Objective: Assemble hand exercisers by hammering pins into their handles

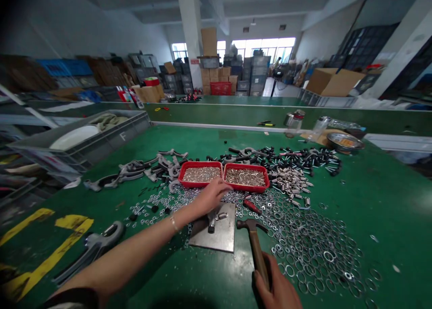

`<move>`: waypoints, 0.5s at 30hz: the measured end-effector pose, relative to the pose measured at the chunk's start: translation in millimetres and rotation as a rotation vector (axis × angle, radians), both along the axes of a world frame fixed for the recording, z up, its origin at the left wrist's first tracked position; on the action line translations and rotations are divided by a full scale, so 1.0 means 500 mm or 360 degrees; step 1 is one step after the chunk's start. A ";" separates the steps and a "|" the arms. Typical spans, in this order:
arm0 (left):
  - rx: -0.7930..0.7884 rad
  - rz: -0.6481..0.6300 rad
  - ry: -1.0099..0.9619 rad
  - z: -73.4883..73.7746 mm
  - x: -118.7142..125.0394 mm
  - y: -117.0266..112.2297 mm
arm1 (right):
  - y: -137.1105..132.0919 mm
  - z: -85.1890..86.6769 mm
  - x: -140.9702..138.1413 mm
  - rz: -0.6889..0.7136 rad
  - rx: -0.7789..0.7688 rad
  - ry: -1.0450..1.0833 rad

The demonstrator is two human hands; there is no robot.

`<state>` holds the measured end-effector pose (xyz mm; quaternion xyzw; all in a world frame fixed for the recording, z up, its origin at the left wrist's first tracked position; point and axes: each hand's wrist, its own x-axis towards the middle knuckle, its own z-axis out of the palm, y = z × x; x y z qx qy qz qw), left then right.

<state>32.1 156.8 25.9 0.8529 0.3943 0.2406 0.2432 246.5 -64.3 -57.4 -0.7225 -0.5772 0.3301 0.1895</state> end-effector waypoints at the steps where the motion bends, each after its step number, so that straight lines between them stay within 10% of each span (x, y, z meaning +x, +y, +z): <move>1: -0.0168 -0.0035 -0.0156 -0.006 -0.014 -0.049 | -0.001 -0.001 -0.001 0.0001 -0.0001 0.0001; 8: -0.0787 -0.0408 -0.0233 -0.132 0.077 -0.352 | 0.015 0.002 -0.034 0.0093 -0.0062 -0.0009; 12: -0.0575 -0.0627 -0.0236 -0.116 0.038 -0.352 | 0.010 0.000 -0.025 -0.0034 0.0024 0.0146; 15: -0.0594 -0.0140 -0.0398 -0.065 -0.058 -0.273 | 0.014 0.010 -0.006 -0.0221 -0.0007 0.0302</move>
